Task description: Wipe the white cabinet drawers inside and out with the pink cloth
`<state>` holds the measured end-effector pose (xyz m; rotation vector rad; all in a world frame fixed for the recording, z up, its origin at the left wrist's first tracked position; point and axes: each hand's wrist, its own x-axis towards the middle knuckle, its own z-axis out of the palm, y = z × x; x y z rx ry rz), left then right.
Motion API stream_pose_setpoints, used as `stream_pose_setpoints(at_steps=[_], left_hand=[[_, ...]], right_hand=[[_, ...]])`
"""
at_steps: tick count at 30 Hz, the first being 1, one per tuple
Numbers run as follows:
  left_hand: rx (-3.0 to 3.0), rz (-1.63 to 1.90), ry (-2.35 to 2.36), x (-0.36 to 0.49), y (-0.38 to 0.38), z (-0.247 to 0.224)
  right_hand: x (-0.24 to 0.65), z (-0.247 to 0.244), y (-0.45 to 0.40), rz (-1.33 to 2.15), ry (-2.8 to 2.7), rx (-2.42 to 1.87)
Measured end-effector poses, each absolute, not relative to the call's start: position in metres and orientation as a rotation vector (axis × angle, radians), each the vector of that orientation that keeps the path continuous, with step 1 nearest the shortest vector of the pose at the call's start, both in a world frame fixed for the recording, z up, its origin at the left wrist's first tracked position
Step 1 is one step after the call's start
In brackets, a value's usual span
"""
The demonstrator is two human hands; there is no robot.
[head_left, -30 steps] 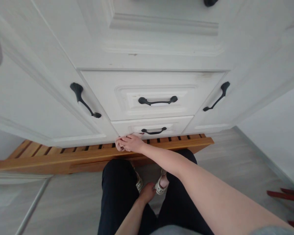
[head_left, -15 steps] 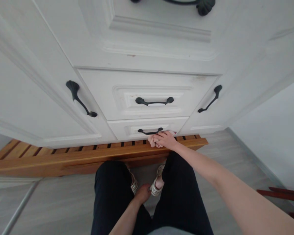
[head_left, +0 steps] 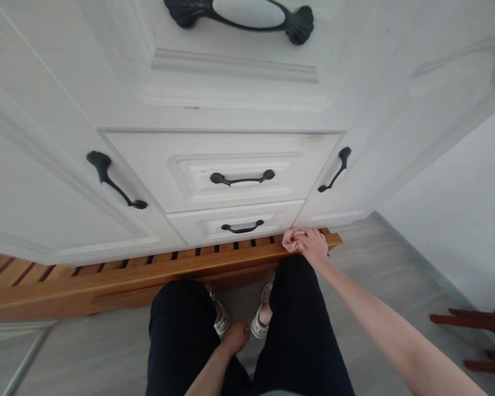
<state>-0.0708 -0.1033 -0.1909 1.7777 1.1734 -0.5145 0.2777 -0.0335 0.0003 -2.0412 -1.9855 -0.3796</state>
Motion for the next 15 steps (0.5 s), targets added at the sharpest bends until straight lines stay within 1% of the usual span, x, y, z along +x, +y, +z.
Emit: stream_pose_setpoints(at_steps=[2, 5, 8, 11, 15], left_hand=[[1.777, -0.521, 1.167, -0.071, -0.103, -0.191], [1.784, -0.537, 1.158, -0.071, -0.102, -0.192], [1.792, -0.551, 1.155, -0.070, -0.101, -0.192], [1.795, -0.539, 1.157, -0.071, -0.102, -0.192], [1.788, -0.536, 1.173, -0.073, -0.103, -0.192]], right_hand=[[0.275, 0.019, -0.034, -0.429, -1.801, -1.971], [0.268, 0.050, -0.014, -0.515, -1.520, -1.749], [0.260, 0.066, 0.014, -0.478, -1.423, -1.670], [0.252, 0.062, 0.032, -0.424, -1.356, -1.747], [0.247, 0.041, 0.037, -0.413, -1.236, -1.800]])
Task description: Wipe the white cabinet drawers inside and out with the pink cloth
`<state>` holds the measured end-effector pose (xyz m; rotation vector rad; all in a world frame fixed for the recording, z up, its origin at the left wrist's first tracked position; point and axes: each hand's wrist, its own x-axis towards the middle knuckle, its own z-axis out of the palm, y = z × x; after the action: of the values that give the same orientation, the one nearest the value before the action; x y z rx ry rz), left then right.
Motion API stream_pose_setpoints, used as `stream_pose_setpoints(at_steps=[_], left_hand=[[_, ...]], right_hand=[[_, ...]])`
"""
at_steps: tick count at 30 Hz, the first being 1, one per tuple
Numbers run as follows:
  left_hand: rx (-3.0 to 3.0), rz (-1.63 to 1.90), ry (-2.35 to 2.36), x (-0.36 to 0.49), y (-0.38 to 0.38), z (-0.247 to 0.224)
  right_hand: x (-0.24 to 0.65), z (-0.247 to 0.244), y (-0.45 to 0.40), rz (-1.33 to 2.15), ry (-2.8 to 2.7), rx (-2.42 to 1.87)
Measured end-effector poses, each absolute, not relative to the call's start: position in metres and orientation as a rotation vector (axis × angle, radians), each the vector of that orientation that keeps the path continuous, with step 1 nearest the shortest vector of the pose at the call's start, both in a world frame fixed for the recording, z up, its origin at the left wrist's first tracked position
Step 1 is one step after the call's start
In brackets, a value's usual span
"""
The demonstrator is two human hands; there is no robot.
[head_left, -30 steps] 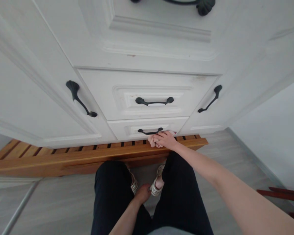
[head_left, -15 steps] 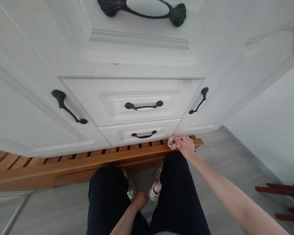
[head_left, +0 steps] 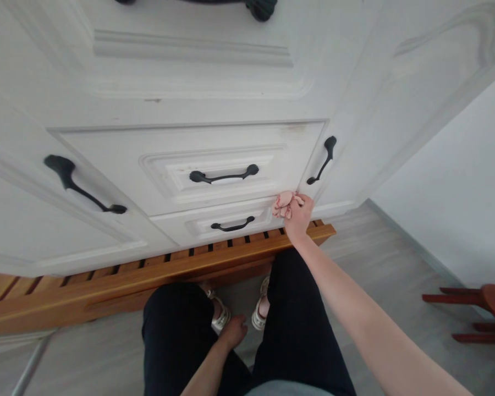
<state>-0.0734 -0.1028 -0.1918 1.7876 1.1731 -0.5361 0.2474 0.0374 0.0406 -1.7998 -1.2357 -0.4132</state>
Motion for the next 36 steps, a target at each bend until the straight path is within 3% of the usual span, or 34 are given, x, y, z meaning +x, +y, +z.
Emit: stream_pose_setpoints(at_steps=[12, 26, 36], left_hand=[[1.813, -0.491, 1.171, -0.077, -0.108, -0.187], [1.804, -0.513, 1.152, -0.069, -0.107, -0.197], [1.748, -0.425, 1.147, -0.067, -0.107, -0.186]], right_hand=[[0.217, -0.051, 0.017, -0.183, -1.085, -2.072], [0.177, -0.069, 0.023, -0.070, -0.883, -2.289], [0.119, -0.058, 0.023, 0.247, -1.233, -2.166]])
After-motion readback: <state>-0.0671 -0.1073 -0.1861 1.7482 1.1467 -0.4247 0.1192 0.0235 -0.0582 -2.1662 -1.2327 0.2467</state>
